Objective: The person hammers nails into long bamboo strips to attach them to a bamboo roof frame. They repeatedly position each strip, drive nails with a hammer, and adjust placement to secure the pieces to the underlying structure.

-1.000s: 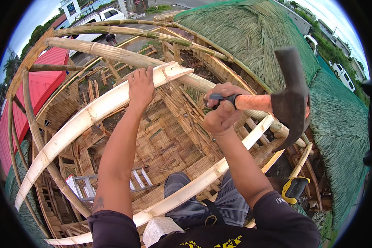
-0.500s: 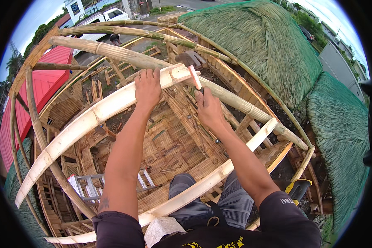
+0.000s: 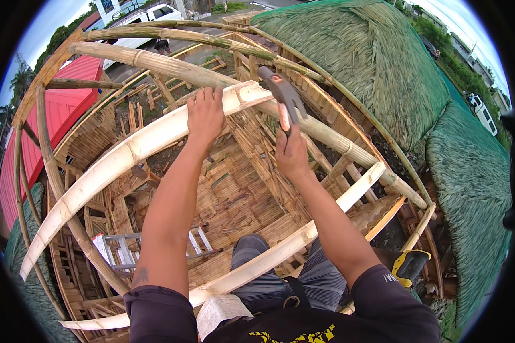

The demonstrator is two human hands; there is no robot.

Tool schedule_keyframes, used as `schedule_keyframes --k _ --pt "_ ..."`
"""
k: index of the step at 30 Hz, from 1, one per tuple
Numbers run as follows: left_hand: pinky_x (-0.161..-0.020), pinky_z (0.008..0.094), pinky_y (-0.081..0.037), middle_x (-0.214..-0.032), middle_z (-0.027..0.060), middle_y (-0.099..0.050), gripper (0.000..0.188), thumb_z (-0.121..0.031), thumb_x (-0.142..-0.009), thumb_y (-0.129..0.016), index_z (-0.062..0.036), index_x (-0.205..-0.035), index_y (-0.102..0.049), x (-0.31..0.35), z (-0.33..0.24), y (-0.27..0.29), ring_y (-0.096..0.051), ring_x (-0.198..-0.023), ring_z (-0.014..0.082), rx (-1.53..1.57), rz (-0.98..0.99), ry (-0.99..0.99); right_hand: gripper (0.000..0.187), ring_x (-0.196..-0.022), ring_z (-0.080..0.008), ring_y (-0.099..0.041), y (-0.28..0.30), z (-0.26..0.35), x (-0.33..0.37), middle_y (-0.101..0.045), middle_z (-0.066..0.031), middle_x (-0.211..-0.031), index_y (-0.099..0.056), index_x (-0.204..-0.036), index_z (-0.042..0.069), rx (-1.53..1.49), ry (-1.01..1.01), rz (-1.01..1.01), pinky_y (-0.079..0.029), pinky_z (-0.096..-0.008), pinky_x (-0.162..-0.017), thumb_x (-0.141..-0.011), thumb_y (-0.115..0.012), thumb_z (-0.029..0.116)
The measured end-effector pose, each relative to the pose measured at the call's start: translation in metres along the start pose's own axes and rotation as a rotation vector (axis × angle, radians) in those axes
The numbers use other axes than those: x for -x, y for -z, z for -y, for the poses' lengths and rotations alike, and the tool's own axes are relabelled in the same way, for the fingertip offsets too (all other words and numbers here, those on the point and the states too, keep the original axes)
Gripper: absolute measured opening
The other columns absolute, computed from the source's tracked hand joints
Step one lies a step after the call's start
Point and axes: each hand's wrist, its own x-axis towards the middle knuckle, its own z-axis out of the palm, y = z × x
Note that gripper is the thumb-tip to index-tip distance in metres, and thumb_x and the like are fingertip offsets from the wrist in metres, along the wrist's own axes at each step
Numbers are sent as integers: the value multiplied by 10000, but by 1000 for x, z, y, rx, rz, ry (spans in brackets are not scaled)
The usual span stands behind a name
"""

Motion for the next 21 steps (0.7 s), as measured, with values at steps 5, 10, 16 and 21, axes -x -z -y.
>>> schedule_keyframes --k 5,10,16,21 --pt "-1080 471 -353 -1345 125 -538 762 -247 -772 -755 -120 -1464 -463 -6 9 20 -494 -1282 316 188 255 -32 287 -834 -555 -616 15 4 26 -640 -343 -838 -498 -1045 -10 35 -218 141 -449 -607 -704 -1063 -505 277" --pt "-1149 441 -397 -1503 239 -468 663 -222 -895 -679 -69 -1498 -447 77 50 95 -482 -1369 386 601 318 4 259 -677 -462 -633 23 35 178 -619 -237 -703 -529 -1118 -4 -278 -176 442 -472 -487 -617 -1010 -624 211" --pt "-840 400 -558 -983 149 -746 263 -223 -935 -643 -31 -1106 -700 337 87 292 -720 -926 302 812 1151 316 280 -707 -376 -669 -17 69 328 -665 -204 -794 -560 -1058 -7 -314 -225 1160 -498 -436 -649 -1011 -638 258" --pt "-958 477 -526 -1127 215 -718 398 -58 -929 -539 -34 -1314 -638 473 -13 366 -679 -1066 394 935 1353 523 316 -1201 -315 -533 -47 74 362 -602 -126 -1214 -609 -1112 36 -267 377 1069 -391 -467 -977 -917 -700 268"
